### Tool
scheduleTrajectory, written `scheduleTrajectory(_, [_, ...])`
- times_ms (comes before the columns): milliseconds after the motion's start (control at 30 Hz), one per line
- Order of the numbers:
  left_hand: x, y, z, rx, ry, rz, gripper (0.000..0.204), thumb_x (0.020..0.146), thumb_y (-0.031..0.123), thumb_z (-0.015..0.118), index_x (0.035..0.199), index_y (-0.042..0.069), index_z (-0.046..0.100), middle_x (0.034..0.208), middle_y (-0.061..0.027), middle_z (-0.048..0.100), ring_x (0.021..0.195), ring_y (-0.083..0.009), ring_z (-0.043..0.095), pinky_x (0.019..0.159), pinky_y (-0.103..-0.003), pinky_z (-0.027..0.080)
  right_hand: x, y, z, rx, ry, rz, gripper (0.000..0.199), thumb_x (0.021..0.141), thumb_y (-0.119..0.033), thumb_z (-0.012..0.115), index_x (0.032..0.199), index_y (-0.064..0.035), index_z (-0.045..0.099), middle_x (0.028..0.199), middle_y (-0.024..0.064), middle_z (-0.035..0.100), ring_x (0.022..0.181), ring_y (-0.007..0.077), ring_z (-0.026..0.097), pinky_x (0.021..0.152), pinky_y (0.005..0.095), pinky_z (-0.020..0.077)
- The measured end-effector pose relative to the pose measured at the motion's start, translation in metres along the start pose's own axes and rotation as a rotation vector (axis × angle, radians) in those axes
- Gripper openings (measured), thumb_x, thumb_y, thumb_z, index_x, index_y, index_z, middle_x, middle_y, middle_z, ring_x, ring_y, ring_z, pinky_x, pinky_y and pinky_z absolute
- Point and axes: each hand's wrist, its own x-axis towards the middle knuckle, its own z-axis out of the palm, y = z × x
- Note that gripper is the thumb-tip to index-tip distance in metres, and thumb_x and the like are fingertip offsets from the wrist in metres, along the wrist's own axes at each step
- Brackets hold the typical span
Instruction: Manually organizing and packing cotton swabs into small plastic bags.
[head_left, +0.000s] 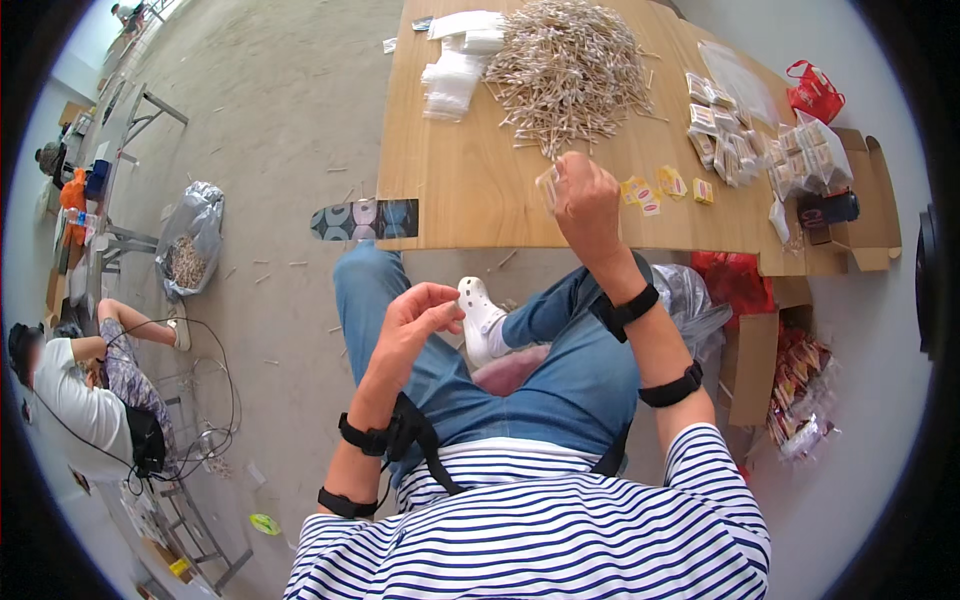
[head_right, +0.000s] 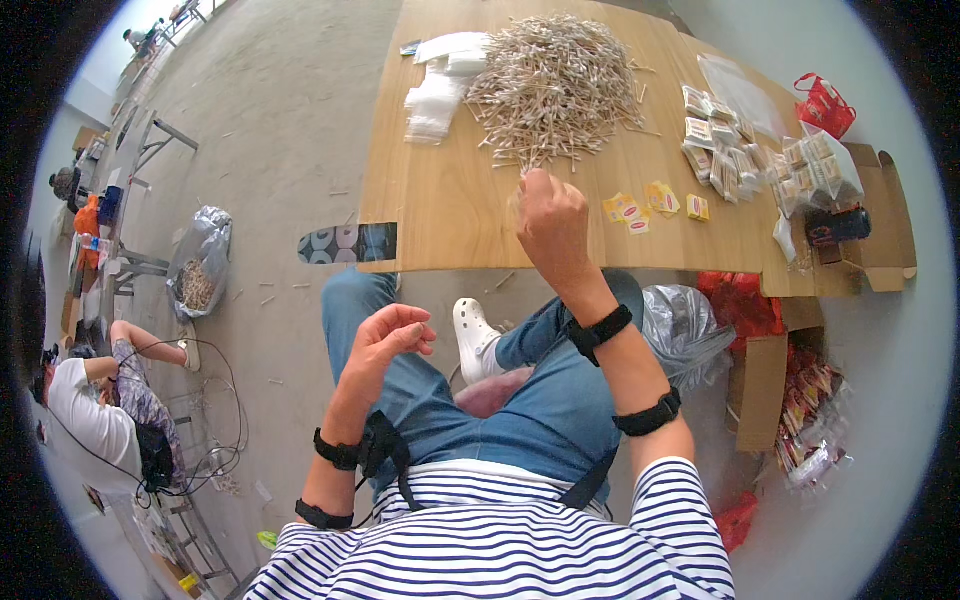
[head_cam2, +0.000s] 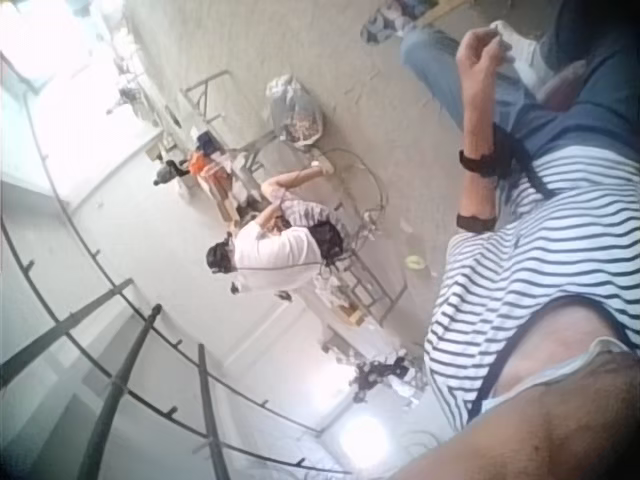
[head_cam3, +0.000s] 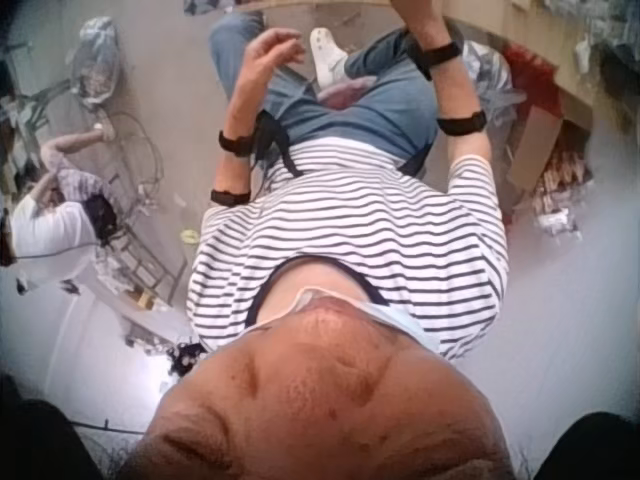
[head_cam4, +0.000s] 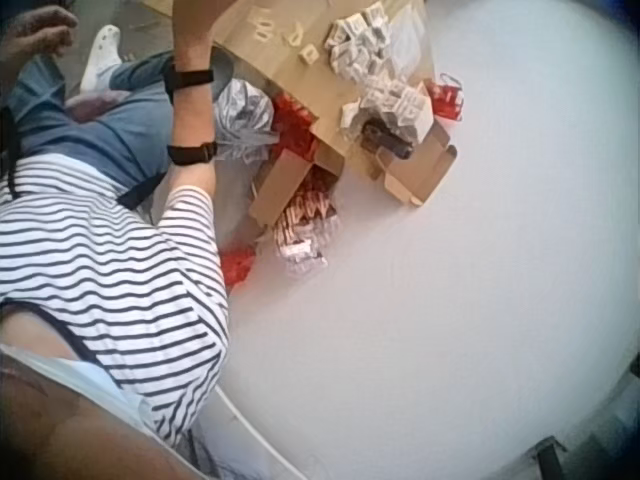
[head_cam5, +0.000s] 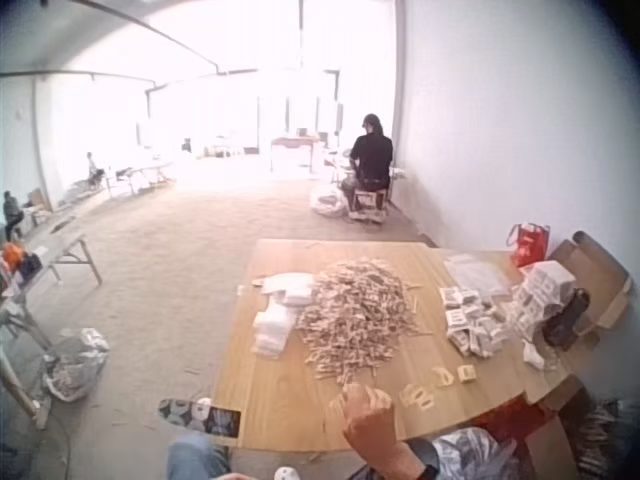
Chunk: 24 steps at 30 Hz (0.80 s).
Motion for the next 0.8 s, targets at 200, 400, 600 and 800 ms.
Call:
scheduleTrajectory(200, [0.008, -0.003, 0.006, -0.020, 0.024, -0.010, 0.024, 0.097, 0.018, 0.064, 0.113, 0.001, 0.064, 0.097, -0.0093, 0.071, 0.084, -0.0138, 0.067, 0.081, -0.029, 0.054, -0.017, 0.023, 0.035, -0.085, -0.106, -0.042, 0.008, 0.086, -0.004, 0.060, 0.087, -0.0046, 0.052, 0.074, 0.0157, 0.059, 0.068, 0.0371, 0.059, 0.064, 0.0474, 0.0467])
scheduleTrajectory(400, [0.006, -0.003, 0.006, 0.004, 0.068, 0.041, 0.023, 0.097, 0.017, 0.064, 0.113, 0.000, 0.063, 0.097, -0.0088, 0.071, 0.084, -0.0139, 0.067, 0.081, -0.029, 0.054, -0.011, -0.001, 0.019, 0.009, 0.042, -0.016, 0.009, 0.081, -0.003, 0.060, 0.089, -0.0038, 0.055, 0.074, 0.0147, 0.060, 0.069, 0.0376, 0.061, 0.065, 0.0467, 0.0484])
scheduleTrajectory(600, [0.023, 0.002, 0.018, -0.029, 0.173, 0.133, 0.035, 0.095, 0.016, 0.066, 0.124, -0.001, 0.059, 0.111, -0.0098, 0.067, 0.096, -0.0151, 0.065, 0.086, -0.030, 0.053, -0.007, -0.027, -0.004, 0.308, -0.077, 0.207, 0.008, 0.087, -0.008, 0.061, 0.090, -0.0006, 0.058, 0.074, 0.0206, 0.062, 0.068, 0.0394, 0.063, 0.061, 0.0475, 0.0492])
scheduleTrajectory(800, [0.015, 0.030, 0.033, -0.179, -0.069, 0.238, 0.044, 0.090, 0.007, 0.073, 0.129, 0.000, 0.056, 0.119, -0.0075, 0.065, 0.104, -0.0121, 0.064, 0.091, -0.028, 0.053, -0.017, -0.085, -0.042, 0.885, -0.344, 0.204, 0.015, 0.093, -0.013, 0.063, 0.096, 0.0013, 0.064, 0.069, 0.0171, 0.060, 0.060, 0.0305, 0.059, 0.057, 0.0377, 0.0472])
